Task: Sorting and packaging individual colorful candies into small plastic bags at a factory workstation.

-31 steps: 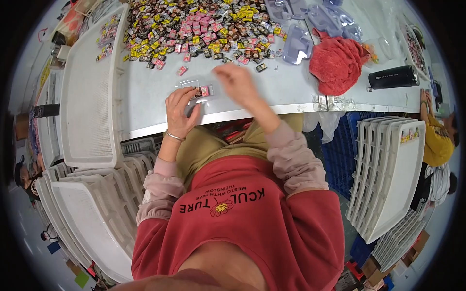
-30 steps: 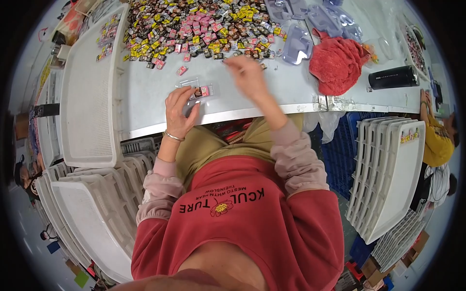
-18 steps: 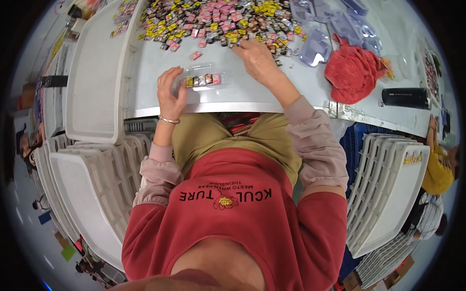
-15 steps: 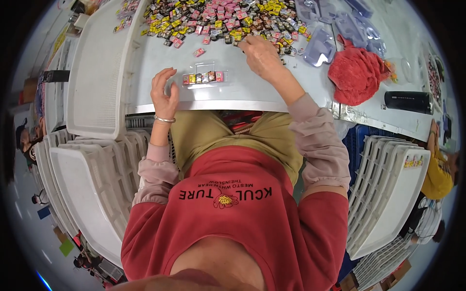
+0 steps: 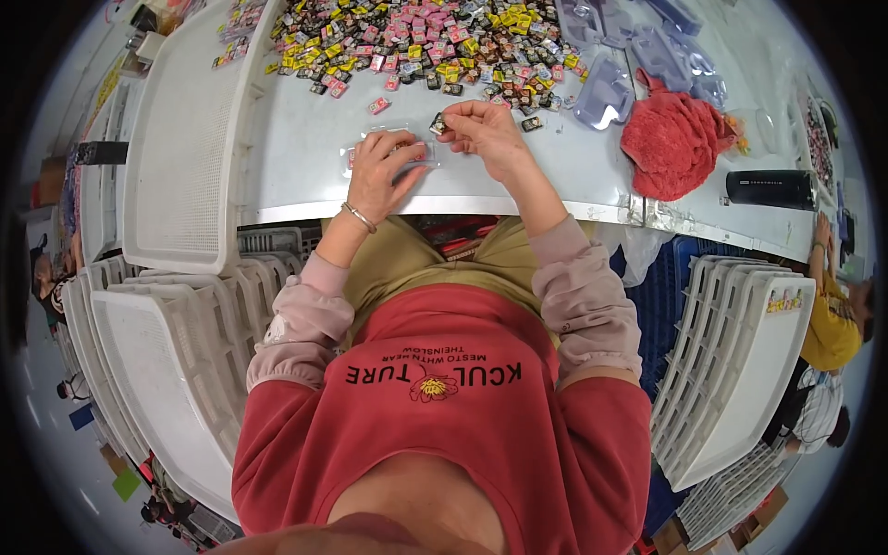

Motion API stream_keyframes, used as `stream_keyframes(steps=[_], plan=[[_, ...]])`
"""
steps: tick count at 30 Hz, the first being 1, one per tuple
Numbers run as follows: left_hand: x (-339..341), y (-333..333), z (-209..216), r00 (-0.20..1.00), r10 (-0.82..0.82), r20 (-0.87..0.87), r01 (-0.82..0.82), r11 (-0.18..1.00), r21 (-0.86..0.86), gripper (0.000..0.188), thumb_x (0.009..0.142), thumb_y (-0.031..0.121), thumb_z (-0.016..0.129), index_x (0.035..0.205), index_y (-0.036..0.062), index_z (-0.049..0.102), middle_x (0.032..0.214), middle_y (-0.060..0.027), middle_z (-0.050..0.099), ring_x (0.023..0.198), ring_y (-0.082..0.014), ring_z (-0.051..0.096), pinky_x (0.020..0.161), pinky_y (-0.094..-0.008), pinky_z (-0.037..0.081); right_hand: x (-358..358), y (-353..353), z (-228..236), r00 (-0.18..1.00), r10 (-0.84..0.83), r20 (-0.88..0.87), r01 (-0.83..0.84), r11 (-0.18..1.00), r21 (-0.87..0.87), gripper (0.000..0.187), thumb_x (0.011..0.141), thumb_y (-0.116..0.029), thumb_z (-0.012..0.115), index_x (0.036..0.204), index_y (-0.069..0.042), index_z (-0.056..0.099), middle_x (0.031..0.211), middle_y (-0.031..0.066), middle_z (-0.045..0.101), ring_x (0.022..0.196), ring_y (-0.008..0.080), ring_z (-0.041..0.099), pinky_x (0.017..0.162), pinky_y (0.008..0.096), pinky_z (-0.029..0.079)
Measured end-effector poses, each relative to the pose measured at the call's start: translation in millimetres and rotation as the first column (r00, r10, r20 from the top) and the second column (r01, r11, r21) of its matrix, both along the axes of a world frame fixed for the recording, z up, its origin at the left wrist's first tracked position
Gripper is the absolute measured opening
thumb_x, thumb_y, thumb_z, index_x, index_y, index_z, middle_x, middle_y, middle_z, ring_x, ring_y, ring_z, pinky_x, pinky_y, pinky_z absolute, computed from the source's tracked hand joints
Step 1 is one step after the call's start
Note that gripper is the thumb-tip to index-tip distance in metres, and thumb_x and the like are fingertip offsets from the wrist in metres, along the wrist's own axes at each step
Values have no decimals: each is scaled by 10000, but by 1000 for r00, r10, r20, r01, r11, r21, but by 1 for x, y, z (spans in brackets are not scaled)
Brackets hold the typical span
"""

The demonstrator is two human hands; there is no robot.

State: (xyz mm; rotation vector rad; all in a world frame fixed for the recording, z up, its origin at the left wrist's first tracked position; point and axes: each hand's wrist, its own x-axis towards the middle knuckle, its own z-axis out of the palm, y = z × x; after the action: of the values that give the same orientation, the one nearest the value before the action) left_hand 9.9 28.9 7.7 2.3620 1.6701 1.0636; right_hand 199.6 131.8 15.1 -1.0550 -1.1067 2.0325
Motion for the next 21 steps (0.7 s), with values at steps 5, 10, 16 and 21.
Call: stream_keyframes(steps=[5,10,16,21], plan=[[-1,-2,3,994,9,105,-12,1000,29,237,723,137,725,953,111,673,1027,-38,605,967,-258,535,812,-383,415,-2,-4,2,998,-8,-63,8,1000,1,178,880,-110,674,1032,-22,649,886,45,680,790,144,681,616,236,503],[-20,-11,7,963,136,235,-147,989,30,197,738,23,671,929,68,677,995,-67,612,922,-280,553,798,-375,436,3,7,9,992,102,75,-113,982,151,179,870,-112,678,1028,-30,652,869,29,676,771,102,660,618,211,481],[-17,-24,7,964,176,198,-191,980,59,212,725,-25,650,923,48,674,963,-92,617,910,-284,557,805,-370,438,-8,16,16,914,295,277,-373,881,291,202,849,-67,646,1038,5,644,838,16,647,690,78,603,611,216,474],[-19,-27,10,944,217,247,-240,968,67,229,729,-36,636,941,40,675,983,-99,625,922,-282,561,814,-374,441,-9,9,22,937,280,210,-327,913,243,207,871,-57,613,1067,7,620,895,25,627,747,106,639,677,229,512]])
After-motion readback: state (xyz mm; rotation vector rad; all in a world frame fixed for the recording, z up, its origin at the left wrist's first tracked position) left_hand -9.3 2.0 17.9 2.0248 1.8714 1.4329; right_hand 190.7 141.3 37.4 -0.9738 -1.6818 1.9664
